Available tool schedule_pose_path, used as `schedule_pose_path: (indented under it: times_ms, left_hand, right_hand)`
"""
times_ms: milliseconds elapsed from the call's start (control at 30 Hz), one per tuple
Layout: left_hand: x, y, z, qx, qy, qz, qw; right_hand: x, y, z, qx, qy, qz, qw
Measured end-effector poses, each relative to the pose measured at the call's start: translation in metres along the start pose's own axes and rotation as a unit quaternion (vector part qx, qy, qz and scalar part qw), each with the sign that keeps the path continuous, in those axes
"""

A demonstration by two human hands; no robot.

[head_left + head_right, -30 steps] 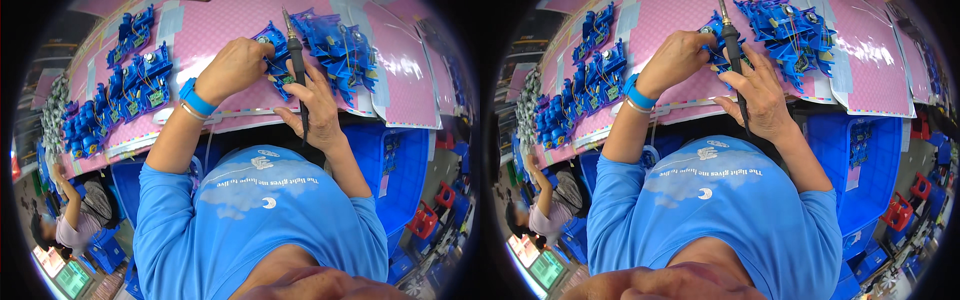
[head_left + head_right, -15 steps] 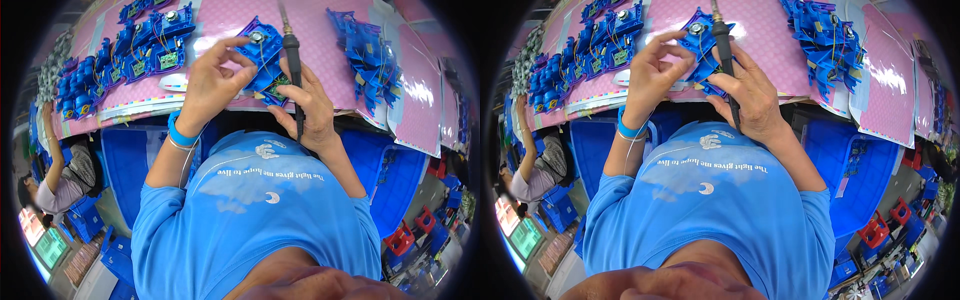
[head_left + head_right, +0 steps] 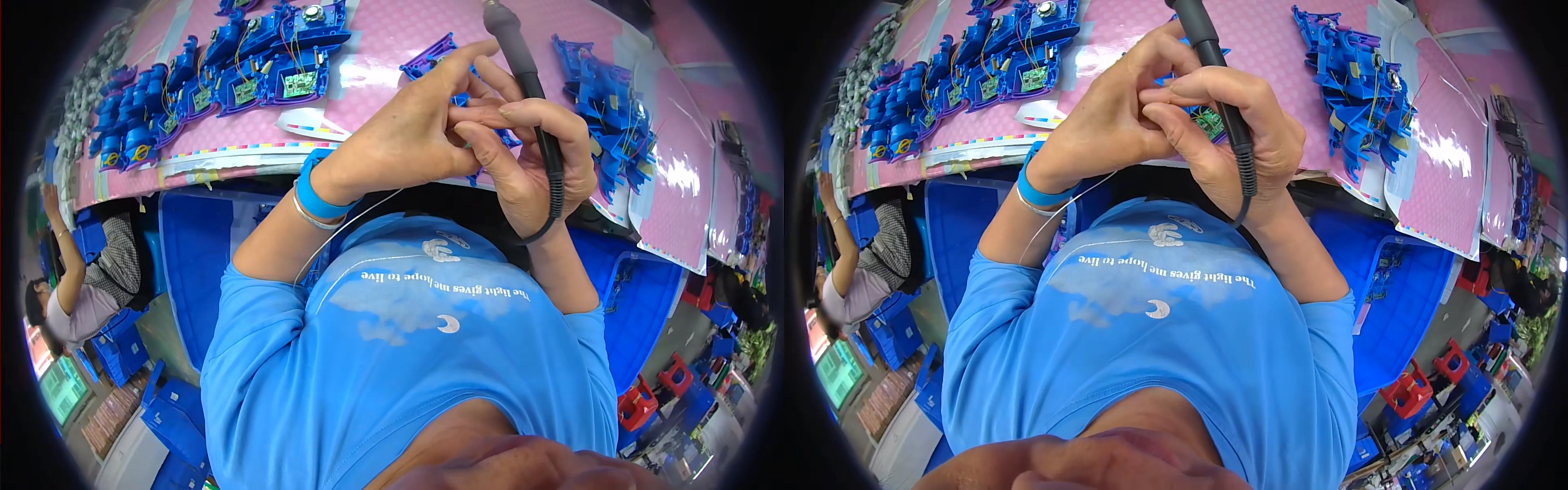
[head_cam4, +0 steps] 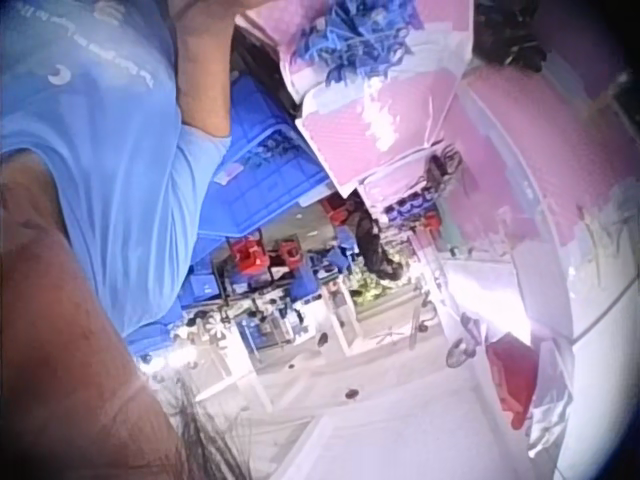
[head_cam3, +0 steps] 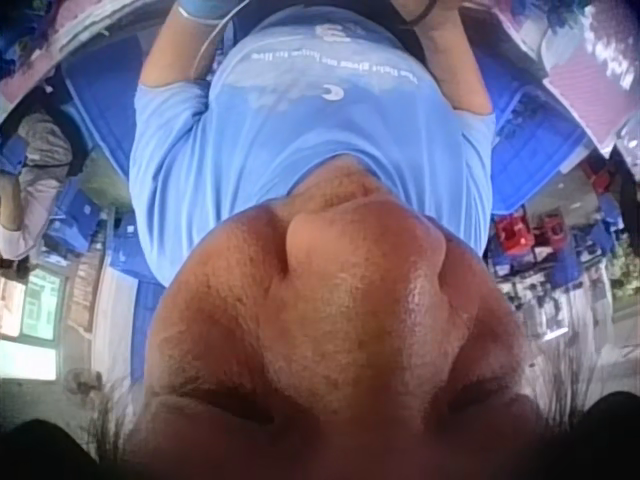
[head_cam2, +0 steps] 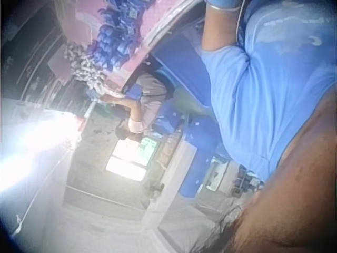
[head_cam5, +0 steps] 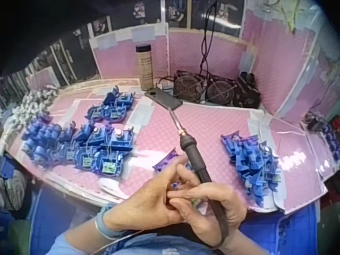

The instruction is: Soldering electronic components onto circuit boards at a factory workbench.

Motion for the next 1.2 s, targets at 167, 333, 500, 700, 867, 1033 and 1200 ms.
schedule_pose_path:
  times_ms: [167,333,500,700,867,1033,1200]
  left_hand:
    - [0.018,-0.018,-0.016,0.093,-0.046,0.081,0.991]
    - [0.038,-0.038,-0.018,-0.038,-0.071,0.049,0.996]
    - [0.043,-0.064,-0.024,-0.015,-0.202,0.102,0.974]
    - [0.041,-0.085,0.001,-0.242,0.074,0.218,0.942]
    - [0.046,-0.064,0.010,-0.398,0.137,0.269,0.867]
    - [0.049,-0.061,0.006,-0.419,0.171,0.244,0.858]
    - [0.052,-0.053,0.001,-0.459,0.199,0.213,0.839]
  right_hand:
    - [-0.015,-0.010,0.007,-0.066,-0.034,0.071,0.995]
    - [-0.005,-0.003,0.001,-0.036,-0.036,0.003,0.999]
    - [0.001,-0.022,0.016,-0.034,-0.009,0.098,0.995]
    - [0.009,-0.046,-0.024,0.114,-0.107,0.035,0.987]
    - [0.030,-0.049,-0.020,0.116,-0.045,-0.035,0.992]
    - [0.041,-0.051,-0.010,0.084,0.020,-0.034,0.996]
    - [0.038,-0.050,-0.004,0.076,0.005,-0.019,0.997]
Point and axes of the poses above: each hand's wrist, its own x-axis away from the middle knuckle, its own y-axis out of the palm, z = x × y, the point moved 9 cm from there along -x, towards the middle knuckle, and after that the axes turned 9 degrees about x, right-handed, at the moved point
